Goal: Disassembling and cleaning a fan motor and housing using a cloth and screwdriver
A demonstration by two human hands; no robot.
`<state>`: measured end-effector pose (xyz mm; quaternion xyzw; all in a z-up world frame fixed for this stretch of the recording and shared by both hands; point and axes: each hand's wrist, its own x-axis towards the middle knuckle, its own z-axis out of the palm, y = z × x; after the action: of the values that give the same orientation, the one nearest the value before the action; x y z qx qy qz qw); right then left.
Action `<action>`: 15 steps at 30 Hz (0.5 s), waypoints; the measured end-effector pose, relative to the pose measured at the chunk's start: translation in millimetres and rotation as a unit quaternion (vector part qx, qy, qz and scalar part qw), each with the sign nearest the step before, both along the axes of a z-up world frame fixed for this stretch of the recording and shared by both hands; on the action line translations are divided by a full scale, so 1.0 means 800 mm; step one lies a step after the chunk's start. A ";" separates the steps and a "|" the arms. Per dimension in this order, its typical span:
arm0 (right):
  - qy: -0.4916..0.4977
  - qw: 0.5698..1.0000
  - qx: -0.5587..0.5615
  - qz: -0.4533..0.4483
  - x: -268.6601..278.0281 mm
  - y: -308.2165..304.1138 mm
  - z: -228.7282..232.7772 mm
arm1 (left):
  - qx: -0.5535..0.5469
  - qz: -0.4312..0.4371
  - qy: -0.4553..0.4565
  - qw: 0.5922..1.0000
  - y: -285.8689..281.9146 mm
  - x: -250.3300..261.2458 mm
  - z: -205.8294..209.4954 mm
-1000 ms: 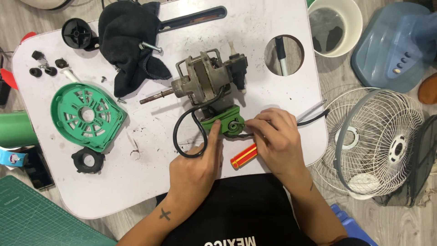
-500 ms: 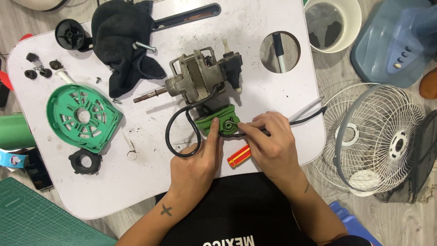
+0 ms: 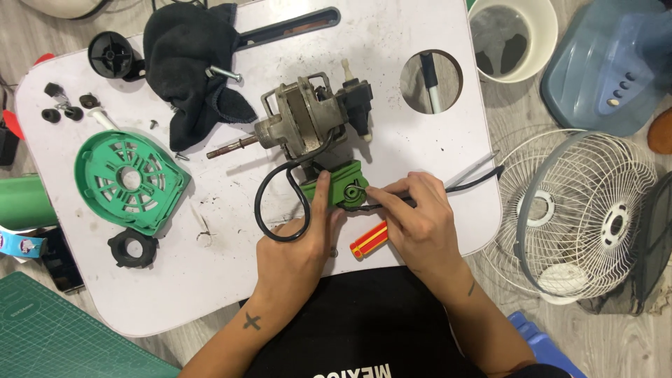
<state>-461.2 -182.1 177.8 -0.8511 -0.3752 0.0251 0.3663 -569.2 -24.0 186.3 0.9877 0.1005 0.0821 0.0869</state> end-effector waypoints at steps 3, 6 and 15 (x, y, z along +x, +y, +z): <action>0.002 1.000 -0.003 -0.005 -0.002 -0.001 0.000 | -0.003 -0.005 0.011 1.000 0.001 -0.001 -0.001; 0.009 1.000 0.010 -0.006 -0.001 -0.001 0.001 | -0.004 -0.005 0.012 1.000 0.001 -0.001 -0.005; 0.061 0.990 0.113 -0.056 0.011 -0.020 -0.030 | -0.024 -0.011 0.007 1.000 0.000 0.000 -0.008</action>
<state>-452.7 -198.1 154.0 -0.8207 -0.3044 0.0143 0.4833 -569.6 -24.3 179.6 0.9870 0.0917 0.0715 0.1110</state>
